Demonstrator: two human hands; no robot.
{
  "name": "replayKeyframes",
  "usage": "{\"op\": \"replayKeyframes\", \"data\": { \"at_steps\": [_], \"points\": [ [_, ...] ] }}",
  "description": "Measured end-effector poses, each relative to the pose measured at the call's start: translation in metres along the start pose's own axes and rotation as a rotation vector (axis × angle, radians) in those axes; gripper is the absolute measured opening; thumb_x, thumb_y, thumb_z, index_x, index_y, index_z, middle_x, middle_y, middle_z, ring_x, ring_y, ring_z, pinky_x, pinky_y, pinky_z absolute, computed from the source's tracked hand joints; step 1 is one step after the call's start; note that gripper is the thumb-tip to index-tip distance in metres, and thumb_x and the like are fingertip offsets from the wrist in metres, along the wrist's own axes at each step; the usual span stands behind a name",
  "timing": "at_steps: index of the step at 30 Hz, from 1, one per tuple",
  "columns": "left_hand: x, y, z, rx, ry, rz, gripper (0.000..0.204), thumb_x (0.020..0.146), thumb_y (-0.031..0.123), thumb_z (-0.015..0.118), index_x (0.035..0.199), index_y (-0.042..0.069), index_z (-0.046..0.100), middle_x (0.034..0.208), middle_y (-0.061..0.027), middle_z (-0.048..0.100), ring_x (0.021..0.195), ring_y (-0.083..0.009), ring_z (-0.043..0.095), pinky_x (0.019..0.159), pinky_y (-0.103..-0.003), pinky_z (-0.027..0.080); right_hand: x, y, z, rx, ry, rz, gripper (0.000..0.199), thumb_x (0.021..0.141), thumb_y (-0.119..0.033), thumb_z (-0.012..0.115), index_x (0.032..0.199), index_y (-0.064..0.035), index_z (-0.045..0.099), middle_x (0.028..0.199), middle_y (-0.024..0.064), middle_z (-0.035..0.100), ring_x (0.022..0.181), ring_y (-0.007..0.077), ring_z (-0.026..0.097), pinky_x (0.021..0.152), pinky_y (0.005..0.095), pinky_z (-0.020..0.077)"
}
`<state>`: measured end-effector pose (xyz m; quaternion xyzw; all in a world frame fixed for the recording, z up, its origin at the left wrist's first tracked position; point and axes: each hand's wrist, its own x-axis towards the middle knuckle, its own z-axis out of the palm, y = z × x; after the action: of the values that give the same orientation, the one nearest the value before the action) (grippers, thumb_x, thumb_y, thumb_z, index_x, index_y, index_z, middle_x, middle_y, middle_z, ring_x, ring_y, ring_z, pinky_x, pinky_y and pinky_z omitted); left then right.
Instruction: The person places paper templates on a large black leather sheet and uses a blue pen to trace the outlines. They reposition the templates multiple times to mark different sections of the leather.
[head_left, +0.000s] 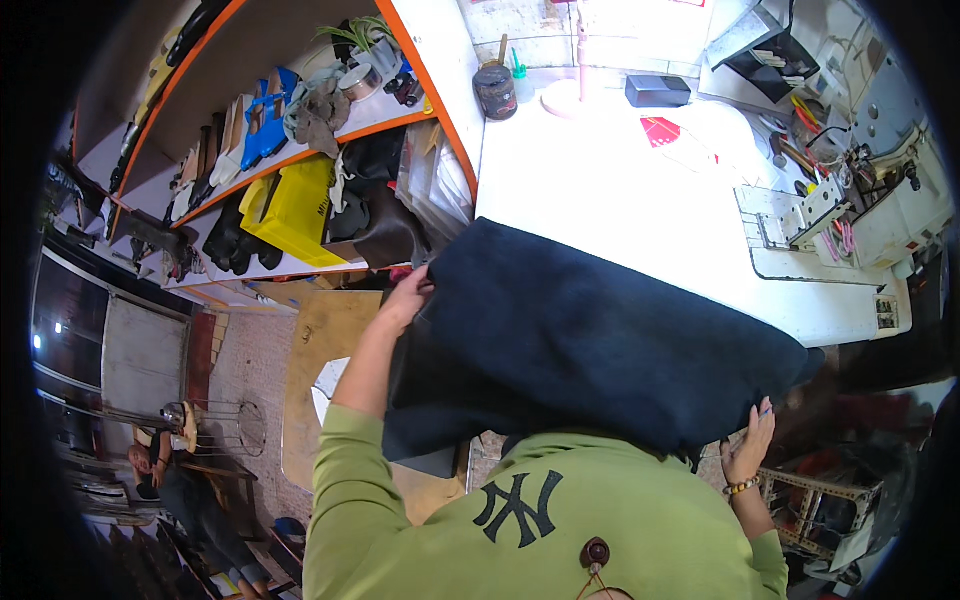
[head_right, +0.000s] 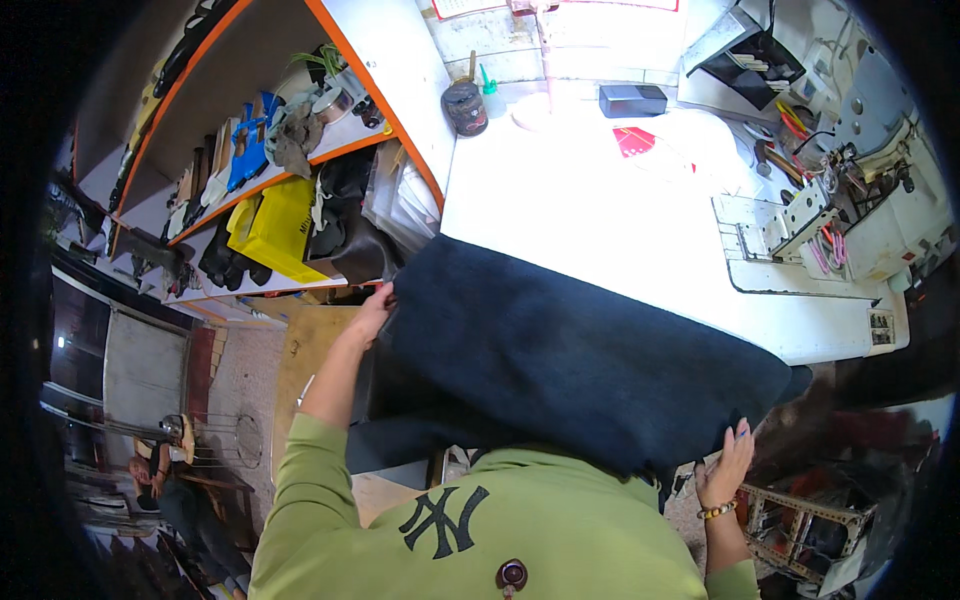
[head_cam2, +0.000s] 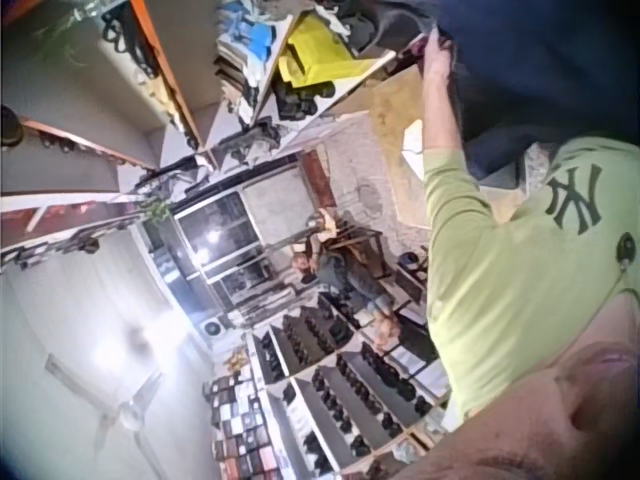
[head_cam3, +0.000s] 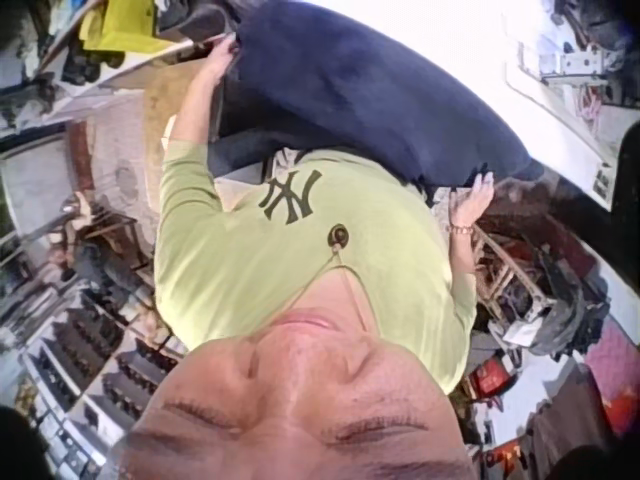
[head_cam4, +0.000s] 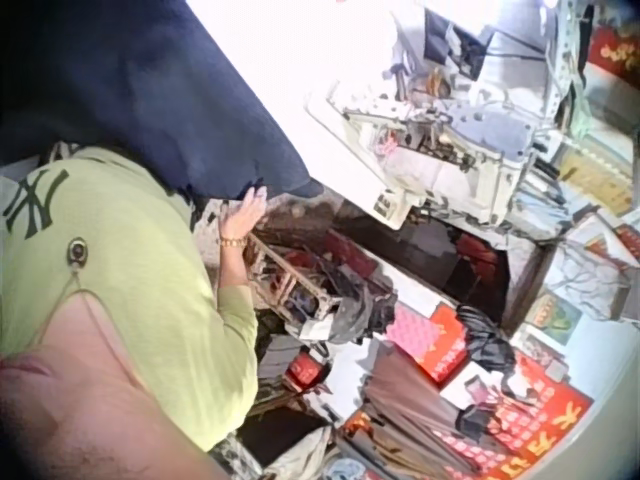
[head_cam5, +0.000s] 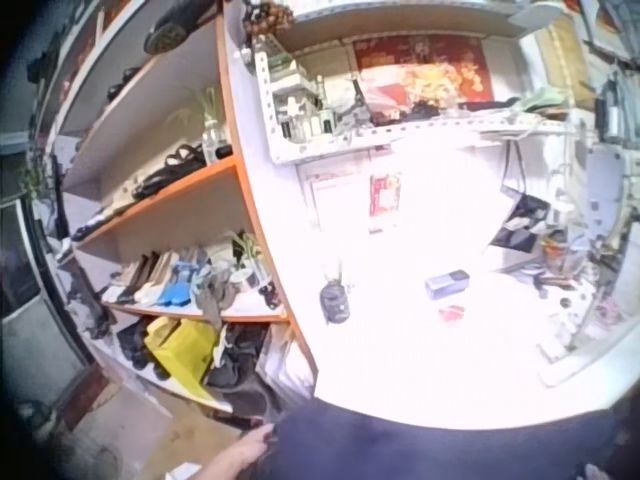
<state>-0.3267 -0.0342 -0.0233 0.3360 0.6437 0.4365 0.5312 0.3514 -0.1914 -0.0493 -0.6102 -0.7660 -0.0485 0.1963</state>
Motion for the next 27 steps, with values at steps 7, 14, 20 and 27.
{"op": "replayKeyframes", "data": {
  "at_steps": [7,14,20,27],
  "points": [
    [-0.025,0.006,0.012,-0.356,-0.078,0.08,0.028,0.09,0.004,0.06,0.117,0.001,0.068,0.11,-0.0066,0.071,0.099,-0.0175,0.066,0.092,-0.031,0.051,0.01,-0.009,0.019,0.048,-0.065,-0.284,0.058,0.081,0.0,0.051,0.139,-0.0019,0.044,0.148,0.0262,0.042,0.136,0.0428,0.041,0.114,0.0567,0.0297],
    [-0.188,0.054,-0.004,0.329,0.277,0.549,0.037,0.075,-0.015,0.052,0.104,-0.003,0.072,0.1,-0.007,0.074,0.095,-0.0149,0.067,0.088,-0.027,0.051,0.037,0.004,-0.026,0.522,-0.047,0.175,0.01,0.088,0.0,0.06,0.093,0.0013,0.069,0.099,0.013,0.068,0.095,0.0232,0.064,0.089,0.0341,0.048],
    [-0.265,0.099,-0.059,0.434,0.596,0.738,0.031,0.067,-0.003,0.055,0.091,-0.004,0.075,0.091,-0.0112,0.074,0.083,-0.0186,0.069,0.08,-0.029,0.054,0.159,-0.024,-0.186,0.461,-0.03,-0.179,0.044,0.086,-0.039,0.059,0.095,0.0046,0.061,0.084,0.0098,0.059,0.081,0.0249,0.058,0.077,0.0348,0.0457],
    [-0.148,0.106,-0.16,0.746,0.321,-0.022,0.014,0.072,0.003,0.061,0.08,-0.003,0.07,0.072,-0.0109,0.067,0.066,-0.0215,0.063,0.063,-0.031,0.049,0.366,-0.072,-0.107,0.446,-0.614,-0.089,0.035,0.077,-0.026,0.073,0.097,0.0007,0.064,0.081,0.0148,0.065,0.08,0.0265,0.066,0.072,0.0401,0.0527]
  ]
}}
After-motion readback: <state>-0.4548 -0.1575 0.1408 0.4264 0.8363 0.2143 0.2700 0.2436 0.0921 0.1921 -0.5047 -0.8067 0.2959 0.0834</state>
